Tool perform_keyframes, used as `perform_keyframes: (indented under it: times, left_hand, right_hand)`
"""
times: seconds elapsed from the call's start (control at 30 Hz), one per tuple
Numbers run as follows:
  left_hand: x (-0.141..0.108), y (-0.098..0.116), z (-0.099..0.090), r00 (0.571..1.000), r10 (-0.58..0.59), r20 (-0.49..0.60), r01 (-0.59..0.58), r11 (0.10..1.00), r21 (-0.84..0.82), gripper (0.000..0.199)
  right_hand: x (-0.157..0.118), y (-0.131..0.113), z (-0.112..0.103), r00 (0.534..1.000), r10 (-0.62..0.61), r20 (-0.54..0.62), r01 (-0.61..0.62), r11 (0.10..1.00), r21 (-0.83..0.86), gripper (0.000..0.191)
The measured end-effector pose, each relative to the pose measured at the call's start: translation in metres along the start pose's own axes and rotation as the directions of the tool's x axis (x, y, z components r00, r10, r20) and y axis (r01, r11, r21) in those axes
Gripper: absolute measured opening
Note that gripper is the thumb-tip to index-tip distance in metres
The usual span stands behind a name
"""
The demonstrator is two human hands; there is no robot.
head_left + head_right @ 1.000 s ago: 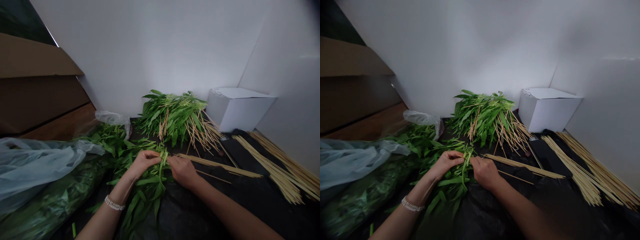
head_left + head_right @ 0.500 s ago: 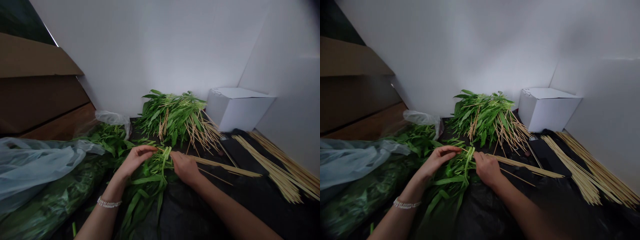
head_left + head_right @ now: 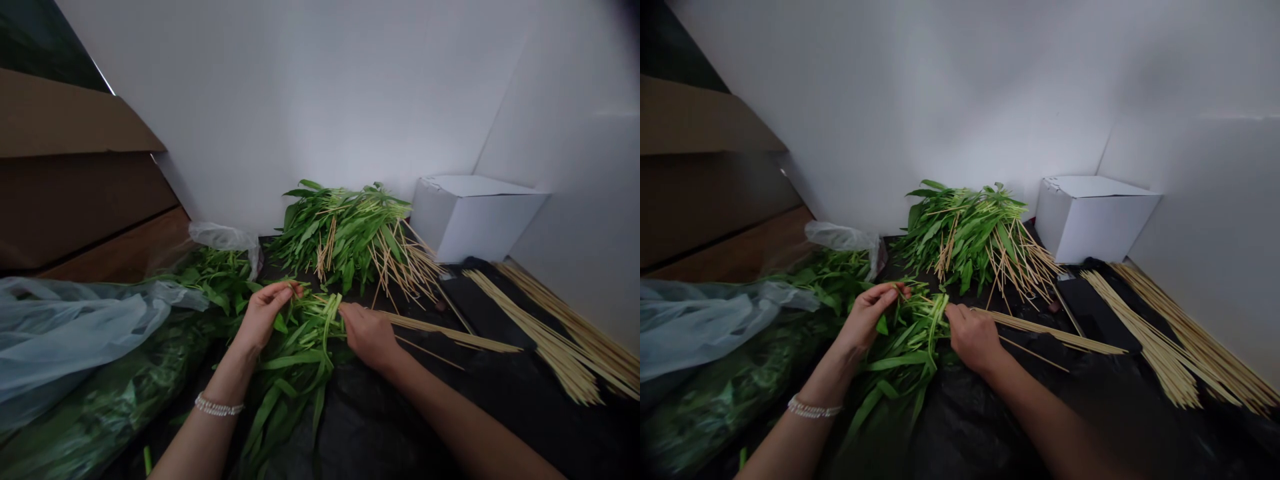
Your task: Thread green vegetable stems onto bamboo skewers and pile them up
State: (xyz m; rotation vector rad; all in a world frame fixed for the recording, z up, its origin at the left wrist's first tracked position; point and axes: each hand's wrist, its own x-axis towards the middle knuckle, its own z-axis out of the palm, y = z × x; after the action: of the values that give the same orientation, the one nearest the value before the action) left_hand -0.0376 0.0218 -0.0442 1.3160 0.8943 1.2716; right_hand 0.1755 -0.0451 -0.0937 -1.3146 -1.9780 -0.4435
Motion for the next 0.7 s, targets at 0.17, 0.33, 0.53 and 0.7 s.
perform_keyframes:
  times: [0.17, 0.33, 0.53, 0.7]
  left_hand:
    - [0.001, -0.004, 0.0, 0.999, -0.043, -0.028, 0.042, 0.997, -0.06, 0.035]
    - [-0.003, -0.007, 0.006, 1.0, -0.027, 0.003, 0.027, 0.999, 0.042, 0.03]
    - [-0.005, -0.009, 0.012, 1.0, -0.025, -0.004, 0.025, 0.995, 0.095, 0.03]
    - [-0.004, -0.011, 0.011, 0.999, -0.034, -0.009, 0.034, 0.996, 0.079, 0.03]
  right_hand:
    - [0.0, -0.002, -0.001, 1.0, -0.017, -0.023, 0.018, 1.0, 0.013, 0.023]
    - [0.0, -0.004, -0.003, 0.998, -0.043, -0.042, 0.044, 0.999, 0.027, 0.024]
    - [0.001, -0.004, -0.004, 0.997, -0.052, -0.051, 0.054, 0.997, 0.048, 0.024]
    - [0.001, -0.004, -0.004, 0.997, -0.049, -0.064, 0.051, 0.998, 0.035, 0.024]
